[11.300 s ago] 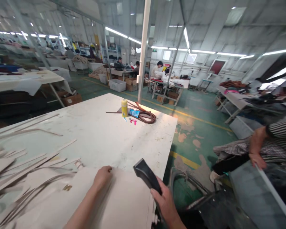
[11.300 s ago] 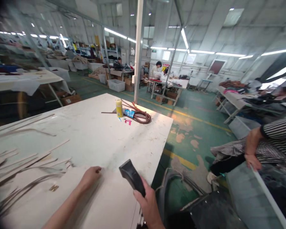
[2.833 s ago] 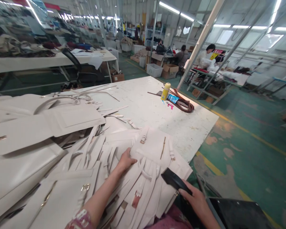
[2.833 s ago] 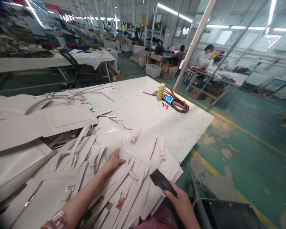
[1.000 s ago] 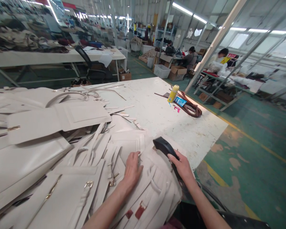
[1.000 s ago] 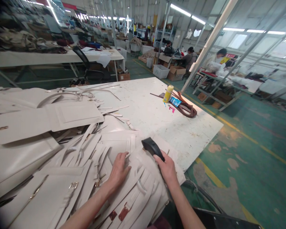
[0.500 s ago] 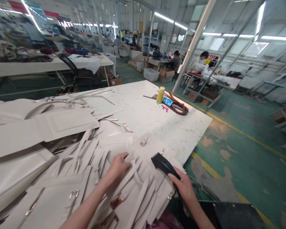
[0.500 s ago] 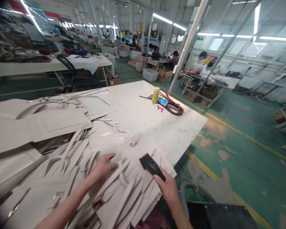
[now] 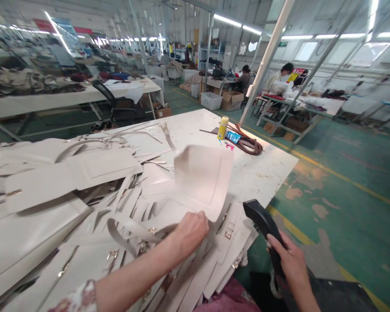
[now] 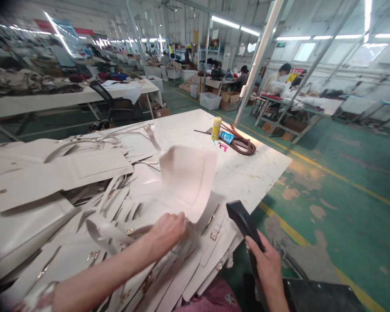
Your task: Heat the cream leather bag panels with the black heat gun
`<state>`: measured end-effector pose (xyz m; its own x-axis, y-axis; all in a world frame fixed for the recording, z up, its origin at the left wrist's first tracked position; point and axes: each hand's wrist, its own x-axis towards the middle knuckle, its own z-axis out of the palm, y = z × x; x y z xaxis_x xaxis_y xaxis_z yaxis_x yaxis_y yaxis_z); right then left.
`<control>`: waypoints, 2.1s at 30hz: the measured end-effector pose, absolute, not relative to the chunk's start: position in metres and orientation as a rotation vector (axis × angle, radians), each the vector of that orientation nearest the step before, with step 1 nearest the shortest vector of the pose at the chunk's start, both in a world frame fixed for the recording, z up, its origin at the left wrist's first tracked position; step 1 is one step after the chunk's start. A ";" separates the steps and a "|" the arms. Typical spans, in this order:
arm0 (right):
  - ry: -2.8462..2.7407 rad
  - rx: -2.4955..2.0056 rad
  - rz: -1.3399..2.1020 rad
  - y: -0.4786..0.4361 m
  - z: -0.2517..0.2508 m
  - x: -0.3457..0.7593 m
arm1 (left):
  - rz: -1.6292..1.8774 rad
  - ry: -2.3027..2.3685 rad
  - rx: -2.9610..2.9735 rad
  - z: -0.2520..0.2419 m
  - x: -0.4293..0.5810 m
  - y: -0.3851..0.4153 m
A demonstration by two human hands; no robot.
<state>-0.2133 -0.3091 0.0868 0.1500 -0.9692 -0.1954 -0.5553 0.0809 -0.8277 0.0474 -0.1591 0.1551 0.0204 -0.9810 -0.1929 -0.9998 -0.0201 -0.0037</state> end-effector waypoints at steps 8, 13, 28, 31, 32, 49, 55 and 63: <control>1.193 -1.930 -0.332 -0.285 0.088 -0.219 | 0.393 1.798 -2.601 0.033 0.004 -0.110; 0.967 -2.092 0.061 -0.260 0.076 -0.208 | 0.408 1.859 -2.694 0.024 0.009 -0.101; 0.913 -2.029 -0.016 -0.262 0.073 -0.197 | 0.568 1.815 -2.750 0.022 0.018 -0.111; 0.880 -2.077 0.044 -0.251 0.069 -0.204 | 0.606 1.815 -2.730 0.022 0.021 -0.115; 0.889 -2.077 0.024 -0.246 0.066 -0.201 | 0.629 1.808 -2.722 0.023 0.022 -0.116; 1.129 -1.855 -0.356 -0.247 0.063 -0.217 | 0.841 2.346 -2.562 0.031 0.032 -0.179; 1.010 -2.099 -0.306 -0.230 0.046 -0.226 | 1.398 2.364 -2.564 0.032 0.044 -0.194; 1.103 -2.012 -0.392 -0.223 0.036 -0.188 | 1.560 2.276 -2.614 0.021 0.050 -0.198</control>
<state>-0.1878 -0.2225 0.0358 0.5737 -0.8131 -0.0990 -0.5685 -0.3082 -0.7627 0.0496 -0.1983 0.0205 0.0567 -0.9887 -0.1384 -0.4858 -0.1485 0.8614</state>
